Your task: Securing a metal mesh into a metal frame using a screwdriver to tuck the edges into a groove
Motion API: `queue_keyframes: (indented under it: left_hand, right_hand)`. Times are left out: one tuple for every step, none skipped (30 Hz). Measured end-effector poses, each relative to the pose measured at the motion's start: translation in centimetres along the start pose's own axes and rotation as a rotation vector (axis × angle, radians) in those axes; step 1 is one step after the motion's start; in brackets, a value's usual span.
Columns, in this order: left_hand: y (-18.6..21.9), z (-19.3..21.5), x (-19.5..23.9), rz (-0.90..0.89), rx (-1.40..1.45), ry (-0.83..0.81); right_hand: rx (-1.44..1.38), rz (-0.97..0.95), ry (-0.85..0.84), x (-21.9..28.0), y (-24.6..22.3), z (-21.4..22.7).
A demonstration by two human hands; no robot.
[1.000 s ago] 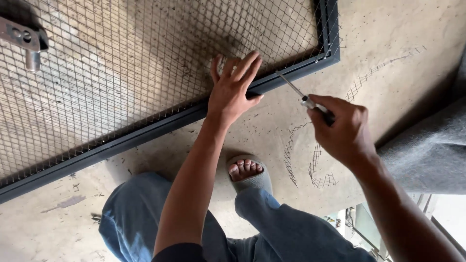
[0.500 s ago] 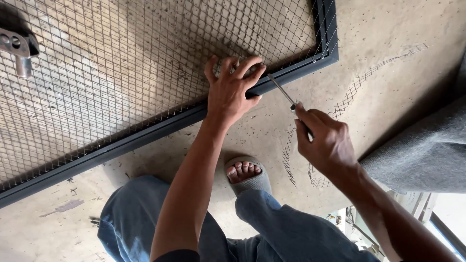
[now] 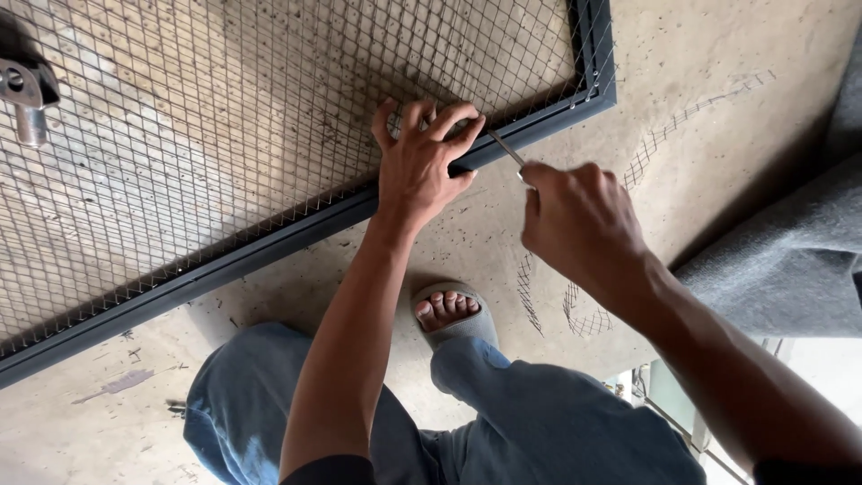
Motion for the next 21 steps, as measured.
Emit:
queue_keyframes:
  left_hand:
    - [0.0, -0.2, -0.1, -0.001, 0.005, -0.001]
    - [-0.1, -0.2, -0.1, -0.005, -0.009, 0.01]
    - [-0.2, -0.2, 0.0, -0.01, -0.023, 0.021]
    - [0.0, 0.0, 0.1, -0.015, -0.027, 0.025]
    - [0.2, 0.2, 0.3, -0.011, -0.013, 0.026]
    - [0.1, 0.5, 0.1, -0.005, -0.002, 0.033]
    - [-0.2, 0.4, -0.2, -0.007, -0.008, 0.044]
    - [-0.3, 0.0, 0.0, 0.003, 0.0, 0.041]
    - [-0.6, -0.5, 0.2, 0.013, 0.007, 0.039]
    - [-0.7, -0.4, 0.3, 0.021, 0.011, 0.029]
    - [-0.6, -0.4, 0.4, -0.002, -0.041, 0.004]
    - [-0.6, -0.2, -0.2, -0.036, -0.1, -0.01]
    - [-0.4, 0.0, -0.1, -0.039, -0.104, -0.009]
    - [-0.3, 0.2, -0.1, -0.026, -0.071, -0.006]
    - [-0.2, 0.4, -0.1, -0.013, -0.038, -0.003]
    - [-0.2, 0.3, 0.0, -0.007, -0.038, -0.006]
    - [-0.3, 0.2, 0.1, -0.01, -0.045, -0.004]
    - [-0.3, 0.2, -0.3, -0.022, -0.054, 0.001]
    - [-0.3, 0.2, -0.1, -0.026, -0.056, 0.001]
    - [-0.3, 0.1, -0.1, -0.023, -0.055, 0.003]
    - [-0.4, 0.1, -0.1, -0.021, -0.055, 0.006]
  right_hand:
    - [0.002, -0.004, -0.002, -0.9, 0.3, 0.0]
    - [0.058, -0.029, -0.062, -1.8, 0.6, -0.4]
    - [0.113, -0.054, -0.12, -2.7, 1.0, -0.8]
    - [0.112, -0.055, -0.113, -2.8, 1.2, 0.8]
    - [-0.017, 0.022, -0.088, -3.0, 0.8, 2.5]
    - [-0.141, 0.105, -0.059, -3.4, 0.3, 4.5]
    - [-0.137, 0.111, -0.048, -2.8, 0.4, 5.0]
    - [-0.183, 0.098, -0.026, -2.0, 0.6, 5.2]
    - [-0.228, 0.084, -0.003, -1.2, 0.9, 5.3]
    - [-0.232, 0.084, -0.016, -0.5, 1.1, 4.0]
    - [-0.24, 0.21, 0.09, 0.4, 0.6, 3.7]
    - [-0.245, 0.337, 0.213, 1.2, 0.3, 3.8]
    - [-0.246, 0.337, 0.218, 1.6, 0.1, 3.2]
    - [-0.25, 0.342, 0.272, 2.0, 0.0, 3.0]
    - [-0.253, 0.346, 0.325, 2.5, -0.1, 2.8]
    - [-0.256, 0.349, 0.32, 2.6, 0.1, 2.4]
    - [-0.245, 0.368, 0.348, 2.9, 0.2, 2.2]
    - [-0.234, 0.383, 0.385, 3.0, 0.4, 2.1]
    - [-0.235, 0.381, 0.388, 3.3, 0.5, 1.9]
    - [-0.262, 0.392, 0.393, 3.5, 0.8, 1.8]
    - [-0.289, 0.403, 0.399, 3.6, 1.0, 1.7]
Point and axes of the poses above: each hand's wrist, its own x-axis away from the middle knuckle, its own z-axis out of the back of the hand, y = z × x, the point moved 7 cm from there along -x, towards the middle knuckle, and after that the axes turned 8 degrees about x, right-handed, at the moved point
